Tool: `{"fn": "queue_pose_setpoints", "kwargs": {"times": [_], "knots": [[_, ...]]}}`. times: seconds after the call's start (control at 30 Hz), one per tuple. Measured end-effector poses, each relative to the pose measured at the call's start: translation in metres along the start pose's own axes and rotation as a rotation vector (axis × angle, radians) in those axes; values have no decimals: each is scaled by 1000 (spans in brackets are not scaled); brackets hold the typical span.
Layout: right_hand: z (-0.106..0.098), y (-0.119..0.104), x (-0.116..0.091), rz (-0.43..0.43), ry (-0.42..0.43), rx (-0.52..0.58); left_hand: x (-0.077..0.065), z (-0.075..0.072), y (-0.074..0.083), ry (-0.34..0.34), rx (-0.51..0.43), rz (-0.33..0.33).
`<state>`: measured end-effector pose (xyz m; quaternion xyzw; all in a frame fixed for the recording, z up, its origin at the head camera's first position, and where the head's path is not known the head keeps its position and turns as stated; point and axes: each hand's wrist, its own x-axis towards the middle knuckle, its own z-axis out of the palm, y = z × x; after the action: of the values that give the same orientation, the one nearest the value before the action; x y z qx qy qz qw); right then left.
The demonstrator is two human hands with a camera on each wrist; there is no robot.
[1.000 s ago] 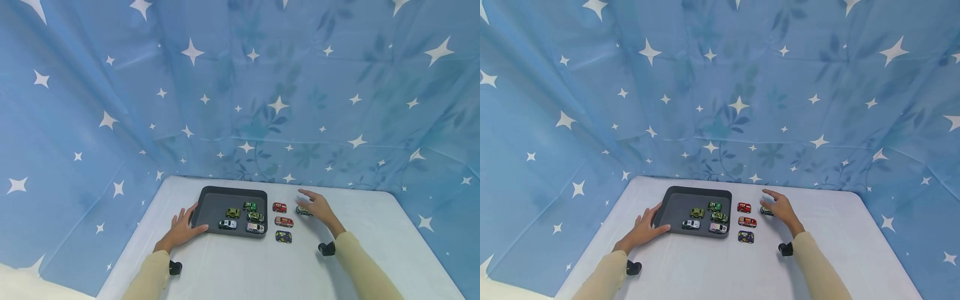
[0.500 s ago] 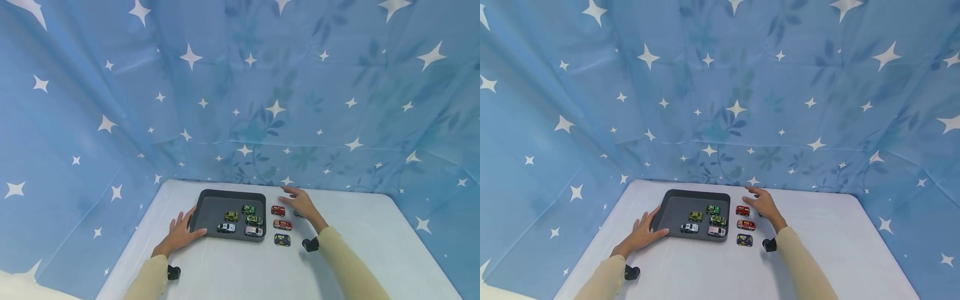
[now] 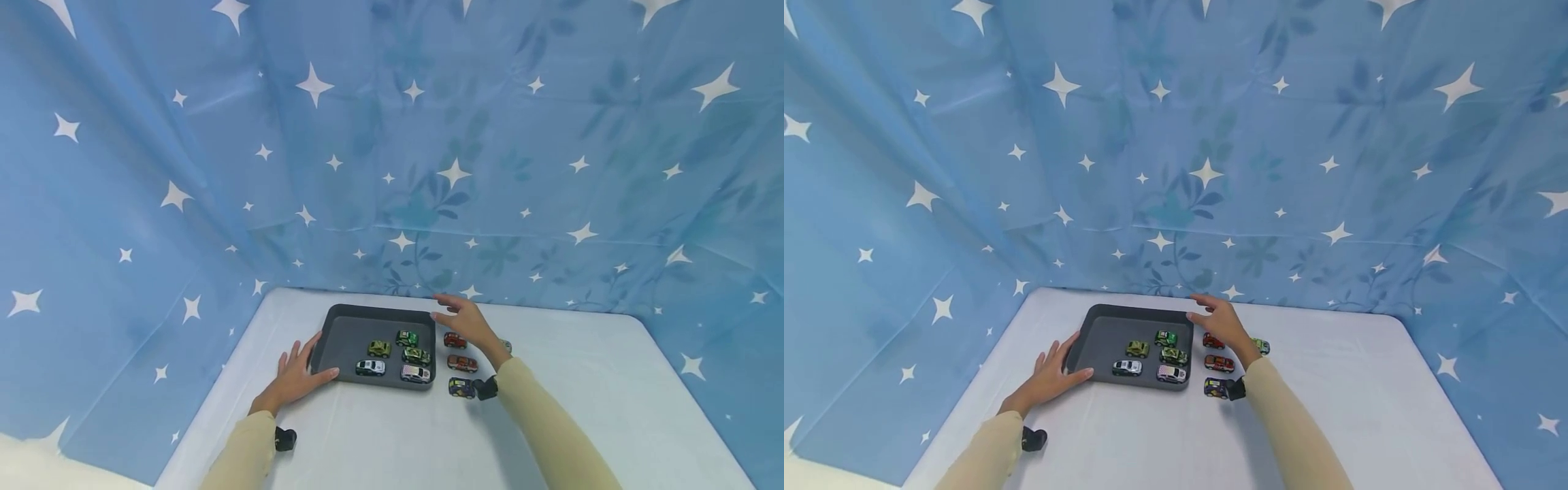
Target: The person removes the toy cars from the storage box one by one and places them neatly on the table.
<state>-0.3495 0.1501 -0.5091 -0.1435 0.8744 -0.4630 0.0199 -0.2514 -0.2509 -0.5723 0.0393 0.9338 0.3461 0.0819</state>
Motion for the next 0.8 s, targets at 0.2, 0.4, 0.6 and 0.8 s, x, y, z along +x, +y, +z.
{"fn": "queue_pose_setpoints", "kwargs": {"times": [0.2,0.4,0.6,0.8], "knots": [[11,-10,4,-41,-35,22,1,-1,2,8,-3,3],[21,-19,8,-76,-59,31,2,0,2,15,14,-4],[33,-25,9,-109,-79,19,3,1,4,3,3,-11],[50,-31,15,-136,-105,16,1,0,1,13,13,-21]]}}
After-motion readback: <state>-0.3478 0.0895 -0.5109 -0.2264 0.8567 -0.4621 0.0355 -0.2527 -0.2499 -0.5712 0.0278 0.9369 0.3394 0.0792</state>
